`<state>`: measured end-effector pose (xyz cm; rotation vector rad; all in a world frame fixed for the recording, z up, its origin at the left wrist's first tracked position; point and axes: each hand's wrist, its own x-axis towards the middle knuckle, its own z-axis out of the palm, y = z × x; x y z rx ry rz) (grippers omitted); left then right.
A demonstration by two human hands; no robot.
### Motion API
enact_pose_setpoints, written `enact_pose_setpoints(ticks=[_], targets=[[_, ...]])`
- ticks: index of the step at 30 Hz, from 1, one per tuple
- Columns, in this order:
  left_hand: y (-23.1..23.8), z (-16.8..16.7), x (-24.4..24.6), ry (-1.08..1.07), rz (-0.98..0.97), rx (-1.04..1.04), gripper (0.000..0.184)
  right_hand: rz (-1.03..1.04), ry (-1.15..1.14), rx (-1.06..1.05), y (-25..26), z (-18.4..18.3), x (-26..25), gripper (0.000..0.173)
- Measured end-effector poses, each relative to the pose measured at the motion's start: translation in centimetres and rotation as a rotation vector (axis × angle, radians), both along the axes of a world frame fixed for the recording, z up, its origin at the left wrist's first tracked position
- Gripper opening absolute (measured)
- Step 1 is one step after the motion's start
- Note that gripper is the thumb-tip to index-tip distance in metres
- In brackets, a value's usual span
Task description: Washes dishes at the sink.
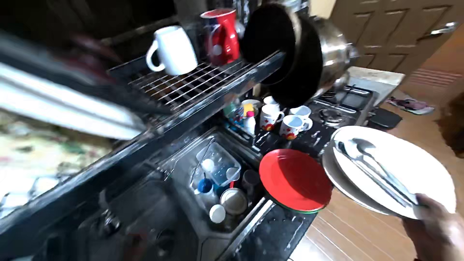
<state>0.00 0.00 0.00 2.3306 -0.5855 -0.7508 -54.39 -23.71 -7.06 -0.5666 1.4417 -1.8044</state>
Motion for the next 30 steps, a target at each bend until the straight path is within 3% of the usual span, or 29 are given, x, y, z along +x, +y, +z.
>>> enact_pose_setpoints(ticks=[1,2,3,6,10,13,17,20,24,28,30], targets=[[3.4,-7.9,5.5,-0.178,-0.181,-0.372,0.037,0.044,0.026,-0.006,0.7,0.6,0.8,0.015],[4.5,-11.6,8.7,-0.142,-0.139,-0.446,0.039,0.101,0.047,-0.008,1.5,1.3,2.1,0.011],[4.6,-12.3,9.7,-0.050,-0.015,-0.391,0.039,0.168,0.059,-0.007,2.4,2.2,3.8,0.009],[2.7,-10.0,9.1,0.090,0.217,-0.309,0.037,0.416,0.052,0.029,5.5,3.0,10.0,0.011],[3.7,-9.3,8.1,0.238,0.216,-0.416,0.038,0.738,-0.056,0.227,10.4,1.9,21.5,0.016],[6.0,-10.0,6.4,0.430,0.156,-0.463,0.050,0.907,-0.059,0.312,14.2,0.0,30.4,0.023],[8.8,-10.3,5.0,0.677,0.350,-0.612,0.067,1.124,-0.072,0.352,18.6,-2.8,39.3,0.026],[10.7,-13.2,7.6,0.525,0.490,-0.631,0.056,1.228,-0.069,0.361,21.4,-5.5,44.1,0.032],[11.2,-16.3,12.1,0.243,0.590,-0.356,0.056,1.400,0.032,0.510,23.3,-8.5,47.9,0.052],[10.0,-19.5,15.5,0.119,0.549,-0.302,0.047,1.506,0.258,0.641,23.1,-11.1,50.7,0.041],[9.2,-22.2,16.5,0.077,0.529,-0.280,0.045,1.686,0.562,0.532,22.7,-12.8,51.3,0.038]])
